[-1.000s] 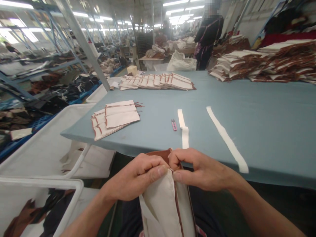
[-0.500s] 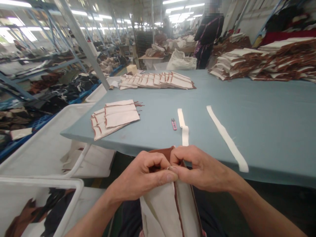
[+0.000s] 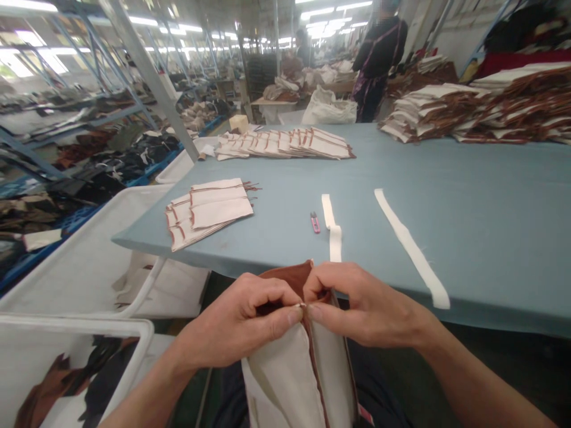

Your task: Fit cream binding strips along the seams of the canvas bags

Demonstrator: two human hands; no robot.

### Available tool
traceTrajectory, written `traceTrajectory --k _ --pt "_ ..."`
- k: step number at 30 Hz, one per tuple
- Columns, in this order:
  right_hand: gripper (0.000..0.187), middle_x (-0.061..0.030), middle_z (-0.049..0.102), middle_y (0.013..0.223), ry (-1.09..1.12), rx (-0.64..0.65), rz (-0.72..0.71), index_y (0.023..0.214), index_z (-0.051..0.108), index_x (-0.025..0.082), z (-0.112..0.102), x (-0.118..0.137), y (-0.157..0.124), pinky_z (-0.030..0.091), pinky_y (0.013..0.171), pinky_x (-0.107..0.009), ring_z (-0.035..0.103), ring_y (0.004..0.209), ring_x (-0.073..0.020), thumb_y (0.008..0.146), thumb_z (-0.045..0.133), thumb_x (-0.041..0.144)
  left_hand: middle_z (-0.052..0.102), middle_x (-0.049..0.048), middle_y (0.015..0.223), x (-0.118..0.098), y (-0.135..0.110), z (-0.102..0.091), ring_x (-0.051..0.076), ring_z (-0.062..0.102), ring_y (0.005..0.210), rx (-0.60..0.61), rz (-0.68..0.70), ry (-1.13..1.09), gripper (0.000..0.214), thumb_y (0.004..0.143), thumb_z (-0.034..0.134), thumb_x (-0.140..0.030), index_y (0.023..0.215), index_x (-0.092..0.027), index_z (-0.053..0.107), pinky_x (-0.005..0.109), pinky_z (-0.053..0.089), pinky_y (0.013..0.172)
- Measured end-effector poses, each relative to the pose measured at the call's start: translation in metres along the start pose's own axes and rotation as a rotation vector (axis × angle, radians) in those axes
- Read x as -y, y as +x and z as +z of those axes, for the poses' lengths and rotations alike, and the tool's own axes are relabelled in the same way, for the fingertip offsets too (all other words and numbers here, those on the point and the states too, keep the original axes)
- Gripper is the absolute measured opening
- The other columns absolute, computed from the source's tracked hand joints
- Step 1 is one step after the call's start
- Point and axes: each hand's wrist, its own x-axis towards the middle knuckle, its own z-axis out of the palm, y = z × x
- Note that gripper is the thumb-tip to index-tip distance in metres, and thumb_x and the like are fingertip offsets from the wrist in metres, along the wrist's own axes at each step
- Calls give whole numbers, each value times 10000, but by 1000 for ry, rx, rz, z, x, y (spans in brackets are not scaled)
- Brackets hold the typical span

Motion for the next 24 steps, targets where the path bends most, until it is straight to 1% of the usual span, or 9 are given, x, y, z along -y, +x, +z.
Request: traceTrajectory --k 4,7,9,11,15,17,19,22,24 --pt "126 8 670 740 -225 -42 -141 816 620 178 3 -2 -1 394 658 -237 571 668 -116 920 581 117 553 -50 652 0 1 3 68 438 590 -81 -22 49 183 902 573 -157 742 -132 656 186 328 554" --pt "201 -1 644 662 -458 -105 -217 746 613 178 9 -2 -1 362 619 -267 546 621 -135 896 530 74 514 -52 637 2 2 6 71 405 586 -111 -78 28 185 866 560 -152 692 -136 619 198 303 541" --pt "240 -9 635 636 -581 -119 -238 702 596 185 14 -1 0 337 596 -289 525 601 -147 882 496 63 483 -51 629 4 3 7 75 380 583 -115 -128 6 192 857 551 -170 674 -140 595 205 286 527" --pt "253 -12 630 624 -645 -125 -247 686 588 192 20 -2 3 316 584 -306 508 589 -156 874 477 64 444 -54 618 7 3 8 76 349 575 -115 -160 0 184 840 550 -178 660 -146 567 209 265 515" --pt "271 -17 597 574 -691 -159 -271 646 565 198 29 -8 6 266 564 -319 474 562 -158 870 471 78 370 -61 614 14 0 11 76 299 578 -128 -196 -3 198 804 547 -177 625 -169 463 211 230 507" --pt "276 -18 586 562 -659 -143 -263 630 553 194 31 -11 7 252 560 -315 464 556 -150 869 473 81 357 -63 611 19 -2 15 76 290 575 -137 -216 -25 212 799 546 -183 620 -177 432 209 225 502" --pt "233 -8 584 574 -521 -95 -217 635 557 186 30 -12 7 254 553 -295 459 551 -133 832 486 84 369 -64 600 22 -5 18 75 301 567 -146 -221 -42 219 794 554 -186 611 -177 434 206 233 501" --pt "154 23 574 597 -210 -25 -59 661 578 175 28 -9 6 286 548 -245 453 538 -99 763 493 96 396 -67 582 23 -10 23 72 320 550 -146 -193 -64 224 807 567 -205 609 -173 467 199 253 496" --pt "140 42 545 590 -54 18 57 668 582 174 28 -6 6 298 542 -225 441 529 -87 755 492 111 397 -72 567 22 -14 23 66 319 535 -137 -157 -52 224 808 563 -191 606 -172 469 195 253 490"
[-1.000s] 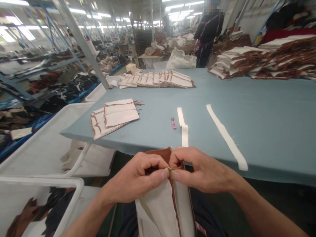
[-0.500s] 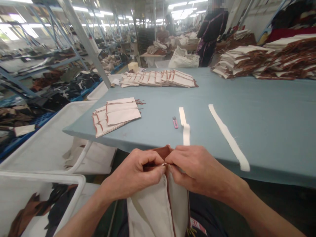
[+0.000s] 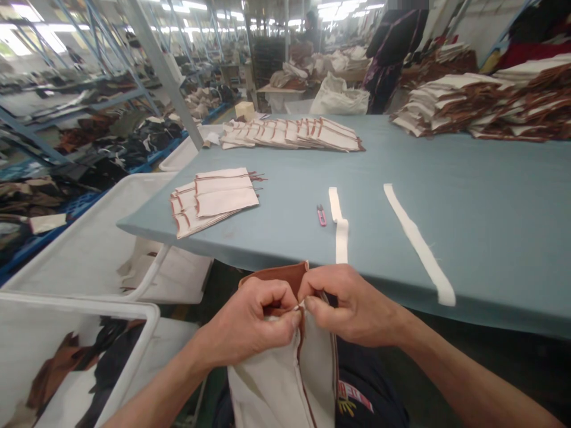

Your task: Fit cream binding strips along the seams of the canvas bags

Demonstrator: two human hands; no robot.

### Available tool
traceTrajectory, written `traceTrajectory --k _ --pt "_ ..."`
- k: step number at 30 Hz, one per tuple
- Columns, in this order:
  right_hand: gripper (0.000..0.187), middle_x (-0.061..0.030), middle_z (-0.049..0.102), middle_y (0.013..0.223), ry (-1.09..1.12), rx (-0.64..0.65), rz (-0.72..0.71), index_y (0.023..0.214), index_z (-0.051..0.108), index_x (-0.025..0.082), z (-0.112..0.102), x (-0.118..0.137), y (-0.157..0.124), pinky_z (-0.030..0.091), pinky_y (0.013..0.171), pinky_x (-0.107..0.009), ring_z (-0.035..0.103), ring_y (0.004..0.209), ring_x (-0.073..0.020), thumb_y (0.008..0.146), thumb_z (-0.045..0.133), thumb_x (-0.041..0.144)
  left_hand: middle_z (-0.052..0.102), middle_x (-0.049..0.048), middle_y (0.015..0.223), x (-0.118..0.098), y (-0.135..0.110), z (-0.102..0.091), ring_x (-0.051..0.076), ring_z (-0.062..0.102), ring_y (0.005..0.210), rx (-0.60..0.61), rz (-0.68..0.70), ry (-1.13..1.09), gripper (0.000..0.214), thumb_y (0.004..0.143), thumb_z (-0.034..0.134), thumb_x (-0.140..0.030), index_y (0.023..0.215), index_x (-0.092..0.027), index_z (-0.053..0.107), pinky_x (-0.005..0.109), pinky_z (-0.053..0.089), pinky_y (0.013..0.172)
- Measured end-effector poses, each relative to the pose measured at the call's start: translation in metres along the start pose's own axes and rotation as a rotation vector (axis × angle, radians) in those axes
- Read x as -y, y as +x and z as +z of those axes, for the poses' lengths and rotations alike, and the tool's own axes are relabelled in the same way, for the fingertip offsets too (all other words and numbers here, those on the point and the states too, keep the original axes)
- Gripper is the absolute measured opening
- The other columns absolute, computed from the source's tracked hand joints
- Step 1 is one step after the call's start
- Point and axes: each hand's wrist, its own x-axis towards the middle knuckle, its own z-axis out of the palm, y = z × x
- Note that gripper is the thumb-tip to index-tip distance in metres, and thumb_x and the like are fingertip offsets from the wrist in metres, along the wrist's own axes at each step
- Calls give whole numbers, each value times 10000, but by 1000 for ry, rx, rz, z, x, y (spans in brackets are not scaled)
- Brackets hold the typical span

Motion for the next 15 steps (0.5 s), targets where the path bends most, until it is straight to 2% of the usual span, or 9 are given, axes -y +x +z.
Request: traceTrajectory --k 3,5,10,15 --pt "139 54 513 581 55 67 72 671 573 178 1 5 1 295 543 -222 410 532 -87 771 495 120 395 -78 557 0 -6 -3 61 328 530 -17 47 88 219 791 548 -135 597 -172 453 195 248 499" --pt "148 46 526 596 -28 65 40 671 562 179 2 7 2 291 563 -234 404 552 -94 786 502 110 405 -80 568 -1 -8 -6 63 343 544 -41 63 166 198 781 544 -110 610 -170 464 199 253 516" --pt "207 8 568 631 -276 51 -46 653 519 187 0 8 6 269 590 -272 423 590 -120 840 511 99 550 -65 687 -6 -5 -13 90 473 629 -77 125 350 94 807 554 -87 783 -177 564 220 325 603" --pt "190 -9 618 688 -257 79 48 703 560 182 -5 9 7 307 614 -267 491 624 -130 884 519 142 553 -51 690 -9 -1 -14 104 489 622 -112 253 502 143 835 525 -64 759 -184 512 238 333 605"
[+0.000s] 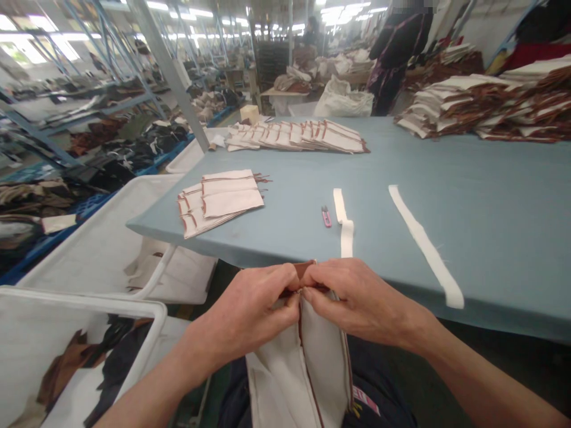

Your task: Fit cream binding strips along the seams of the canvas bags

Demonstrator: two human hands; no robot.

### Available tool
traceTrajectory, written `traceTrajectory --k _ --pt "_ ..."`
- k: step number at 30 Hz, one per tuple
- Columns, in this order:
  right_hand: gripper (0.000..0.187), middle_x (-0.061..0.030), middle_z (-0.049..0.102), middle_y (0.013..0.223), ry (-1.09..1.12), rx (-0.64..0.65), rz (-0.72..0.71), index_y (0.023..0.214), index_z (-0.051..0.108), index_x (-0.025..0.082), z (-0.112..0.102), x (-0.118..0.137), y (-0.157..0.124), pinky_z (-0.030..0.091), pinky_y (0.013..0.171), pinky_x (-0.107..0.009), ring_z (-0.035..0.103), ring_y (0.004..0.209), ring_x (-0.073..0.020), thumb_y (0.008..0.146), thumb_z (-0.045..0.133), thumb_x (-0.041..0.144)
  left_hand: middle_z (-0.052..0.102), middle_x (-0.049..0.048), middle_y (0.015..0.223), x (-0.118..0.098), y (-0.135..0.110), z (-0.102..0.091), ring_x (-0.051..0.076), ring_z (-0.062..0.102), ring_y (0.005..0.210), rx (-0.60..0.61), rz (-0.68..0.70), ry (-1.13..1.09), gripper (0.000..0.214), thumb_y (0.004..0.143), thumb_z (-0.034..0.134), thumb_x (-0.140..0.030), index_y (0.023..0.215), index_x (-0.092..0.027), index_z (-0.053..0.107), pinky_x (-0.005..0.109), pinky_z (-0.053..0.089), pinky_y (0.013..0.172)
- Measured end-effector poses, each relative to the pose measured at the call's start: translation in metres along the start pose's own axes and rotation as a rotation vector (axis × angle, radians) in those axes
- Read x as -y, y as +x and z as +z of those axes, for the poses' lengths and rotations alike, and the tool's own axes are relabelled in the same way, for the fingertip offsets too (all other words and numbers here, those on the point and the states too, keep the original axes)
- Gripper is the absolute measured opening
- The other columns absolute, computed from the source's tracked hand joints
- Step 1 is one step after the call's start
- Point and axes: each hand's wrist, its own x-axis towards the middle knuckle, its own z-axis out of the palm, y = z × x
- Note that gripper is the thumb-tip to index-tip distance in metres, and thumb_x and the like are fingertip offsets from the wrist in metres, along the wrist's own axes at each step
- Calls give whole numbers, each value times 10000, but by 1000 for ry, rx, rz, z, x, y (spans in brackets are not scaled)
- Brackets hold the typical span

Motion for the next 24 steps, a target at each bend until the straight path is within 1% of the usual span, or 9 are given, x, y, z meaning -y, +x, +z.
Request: traceTrajectory --k 4,7,9,13,14,16,19,22,24 --pt "120 39 563 658 132 -42 8 704 536 187 -4 1 -3 306 592 -239 469 602 -103 806 579 142 563 -37 719 -2 -1 -2 101 487 617 -80 165 33 187 918 491 -53 792 -188 521 222 360 591" --pt "107 55 517 633 229 -55 9 692 538 185 -8 4 -4 271 547 -230 427 574 -87 773 561 119 577 -28 724 -5 -3 -6 106 503 621 -112 250 119 203 998 473 -86 831 -188 527 225 372 588" --pt "101 62 479 617 332 -28 32 686 537 185 -9 5 -4 256 520 -223 395 558 -82 762 548 119 588 -17 733 -5 -4 -9 115 526 646 -82 305 174 211 1016 466 -87 839 -185 528 234 384 600" --pt "28 70 447 603 682 66 126 693 538 187 -6 0 -3 271 491 -202 348 536 -77 715 545 171 634 15 796 1 -6 -9 141 549 689 -2 405 282 220 1045 421 -112 917 -180 587 265 403 613" --pt "29 65 457 607 768 93 142 701 544 185 -4 -3 -4 277 491 -200 353 540 -79 711 562 205 646 17 806 3 -7 -9 146 558 694 15 408 300 222 1048 417 -125 952 -184 608 270 407 611" --pt "128 53 480 617 917 136 157 730 563 175 2 -9 -4 280 490 -198 370 548 -85 720 602 296 666 11 814 5 -7 -8 145 584 696 56 367 295 220 1047 428 -144 1021 -204 639 266 420 607" --pt "242 63 447 596 1035 144 156 739 559 171 10 -18 -4 251 469 -193 335 520 -78 753 629 402 682 1 823 6 -7 -7 137 609 693 104 273 255 215 1038 452 -156 1073 -229 651 248 447 607" --pt "226 75 409 580 990 116 175 707 528 181 12 -18 -3 234 462 -190 299 512 -70 751 625 380 685 18 849 4 -6 -5 145 619 723 101 316 242 220 1020 438 -116 1028 -207 637 247 473 639" --pt "142 72 416 584 897 113 197 704 525 185 9 -13 -4 237 465 -192 312 525 -74 733 594 305 684 19 845 0 -6 -3 139 619 730 37 335 151 205 978 460 -68 1019 -190 620 238 475 653"
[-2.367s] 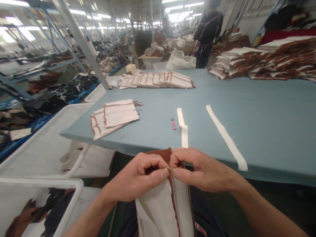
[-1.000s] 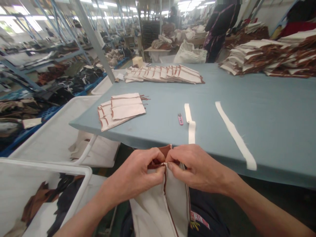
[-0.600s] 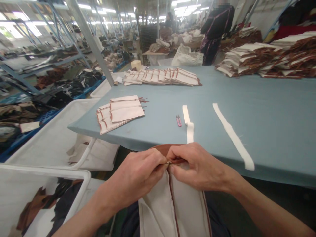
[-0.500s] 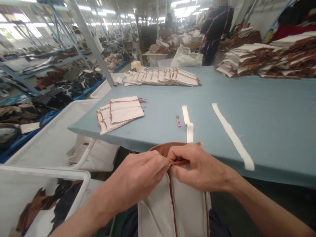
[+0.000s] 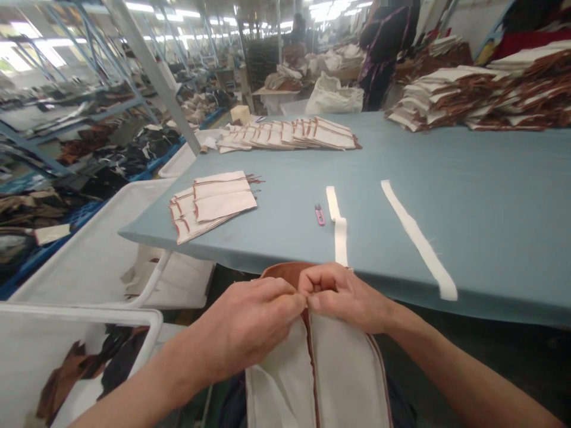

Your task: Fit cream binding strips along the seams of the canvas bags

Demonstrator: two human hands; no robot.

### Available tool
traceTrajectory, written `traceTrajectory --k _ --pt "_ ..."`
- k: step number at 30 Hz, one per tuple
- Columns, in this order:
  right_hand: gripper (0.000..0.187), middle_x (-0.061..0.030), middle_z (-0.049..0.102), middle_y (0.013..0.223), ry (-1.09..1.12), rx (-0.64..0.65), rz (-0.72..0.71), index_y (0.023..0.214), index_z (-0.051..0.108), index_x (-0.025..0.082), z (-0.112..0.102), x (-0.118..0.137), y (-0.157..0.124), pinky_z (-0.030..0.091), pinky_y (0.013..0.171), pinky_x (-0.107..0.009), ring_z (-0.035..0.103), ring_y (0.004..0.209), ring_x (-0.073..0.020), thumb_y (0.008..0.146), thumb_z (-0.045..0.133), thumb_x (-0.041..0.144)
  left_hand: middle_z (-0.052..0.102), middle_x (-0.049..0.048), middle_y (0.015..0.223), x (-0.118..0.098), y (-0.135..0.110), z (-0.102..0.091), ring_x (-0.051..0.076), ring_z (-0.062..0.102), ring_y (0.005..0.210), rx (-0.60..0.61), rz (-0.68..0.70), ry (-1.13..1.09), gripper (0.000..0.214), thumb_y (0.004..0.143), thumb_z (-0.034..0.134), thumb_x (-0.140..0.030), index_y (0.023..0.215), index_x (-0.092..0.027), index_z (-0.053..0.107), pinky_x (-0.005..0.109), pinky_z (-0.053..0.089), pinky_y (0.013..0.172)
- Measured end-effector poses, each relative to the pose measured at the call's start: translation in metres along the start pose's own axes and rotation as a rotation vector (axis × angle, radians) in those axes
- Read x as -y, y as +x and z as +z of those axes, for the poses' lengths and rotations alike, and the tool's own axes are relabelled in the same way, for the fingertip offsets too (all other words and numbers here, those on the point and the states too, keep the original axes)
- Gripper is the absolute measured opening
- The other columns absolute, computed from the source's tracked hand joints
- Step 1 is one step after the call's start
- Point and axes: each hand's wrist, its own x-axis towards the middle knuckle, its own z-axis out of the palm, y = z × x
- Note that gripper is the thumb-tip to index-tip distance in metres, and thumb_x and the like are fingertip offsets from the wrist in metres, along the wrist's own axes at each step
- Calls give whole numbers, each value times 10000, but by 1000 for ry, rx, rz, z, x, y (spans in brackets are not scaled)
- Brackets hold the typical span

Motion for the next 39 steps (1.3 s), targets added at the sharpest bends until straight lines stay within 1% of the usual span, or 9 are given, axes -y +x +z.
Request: traceTrajectory --k 3,7,11,16,22,26,31,35,39 --pt "58 59 460 613 -180 -63 -42 687 517 190 3 11 -6 272 485 -201 365 556 -83 731 551 205 679 -17 839 -6 3 -1 106 607 711 -100 -150 -161 236 862 544 -17 1012 -191 600 204 455 659" --pt "85 36 576 667 -375 -145 -170 701 552 183 5 17 -13 339 539 -206 467 595 -91 775 543 143 680 -47 857 -5 7 -11 100 612 756 5 -293 -245 176 837 604 -46 920 -202 604 205 437 740" --pt "93 46 564 656 -488 -175 -254 712 557 185 3 9 -16 326 539 -211 452 569 -84 781 558 123 649 -31 786 9 11 -13 105 588 711 154 -208 -242 210 1041 502 -211 853 -186 592 219 410 687" --pt "93 53 534 627 -475 -228 -268 725 569 185 -2 -4 -17 301 518 -215 426 549 -85 778 544 113 611 -3 691 25 10 7 131 538 619 -30 16 46 355 1096 416 -282 781 -180 544 263 346 586" --pt "98 54 561 636 -489 -231 -273 727 577 182 -5 -8 -15 318 527 -204 449 559 -81 775 543 104 669 5 790 22 14 7 123 598 685 66 -84 -92 337 1108 370 -293 899 -167 602 237 393 650" --pt "103 57 542 628 -576 -250 -370 712 558 180 -6 -7 -13 299 537 -213 426 557 -78 771 553 96 586 -24 693 15 25 0 120 524 614 165 -132 -96 413 1105 385 -342 761 -177 542 257 330 598" --pt "91 44 578 658 -585 -224 -360 742 590 178 -12 -7 -15 336 572 -219 468 585 -90 815 576 125 549 -30 660 8 32 -2 118 479 594 203 -134 -73 344 1056 463 -250 720 -184 493 282 265 575" --pt "70 39 578 684 -596 -182 -341 754 584 181 -15 -4 -16 337 588 -228 481 614 -101 743 582 112 467 -43 604 4 36 2 107 379 551 142 -180 -4 246 860 535 -124 660 -192 408 300 175 554" --pt "25 29 596 714 -564 -132 -348 766 597 175 -25 -1 -15 363 641 -239 499 651 -110 749 593 157 290 -71 558 3 37 5 81 263 513 75 -263 -265 263 756 498 -105 624 -201 291 271 168 521"
